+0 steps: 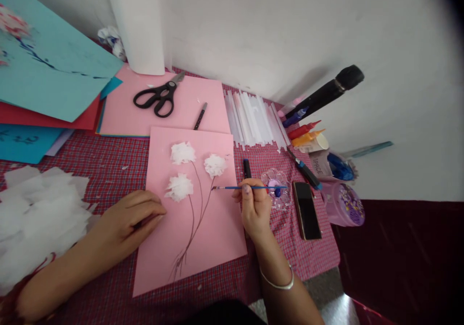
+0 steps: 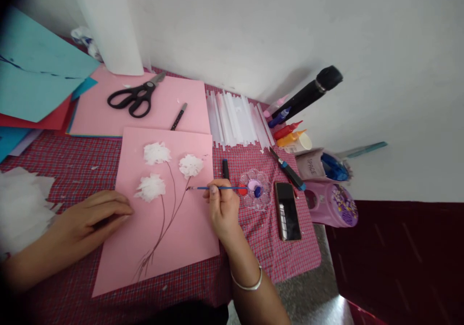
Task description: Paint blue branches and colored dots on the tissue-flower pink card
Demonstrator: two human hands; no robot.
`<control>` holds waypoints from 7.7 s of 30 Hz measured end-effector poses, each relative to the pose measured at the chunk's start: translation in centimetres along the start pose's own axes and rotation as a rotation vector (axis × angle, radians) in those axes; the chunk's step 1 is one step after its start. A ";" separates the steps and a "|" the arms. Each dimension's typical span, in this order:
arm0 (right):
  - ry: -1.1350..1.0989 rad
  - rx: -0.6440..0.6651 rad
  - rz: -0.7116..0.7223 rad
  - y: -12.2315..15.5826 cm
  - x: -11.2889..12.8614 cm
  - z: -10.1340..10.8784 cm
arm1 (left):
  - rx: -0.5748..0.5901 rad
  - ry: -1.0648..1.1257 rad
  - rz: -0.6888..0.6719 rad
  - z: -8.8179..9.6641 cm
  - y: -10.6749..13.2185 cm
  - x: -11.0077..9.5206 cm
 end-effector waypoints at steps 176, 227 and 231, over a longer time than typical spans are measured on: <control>0.224 -0.027 0.283 -0.1 -2.3 -0.6 | -0.160 -0.217 0.080 1.4 -1.2 2.4; 0.236 0.072 0.348 1.9 1.2 -0.4 | -0.195 -0.194 0.097 1.5 -1.3 1.9; 0.228 0.088 0.353 2.2 1.4 -0.4 | -0.207 -0.188 0.077 1.6 -1.3 1.7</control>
Point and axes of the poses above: each hand's wrist, its own y-axis away from the middle knuckle, its own z-axis out of the back of the hand, x = y × z, the point moved 2 cm from there along -y, towards the middle knuckle, and after that the axes turned 6 degrees about -y, right-handed, at the moved point
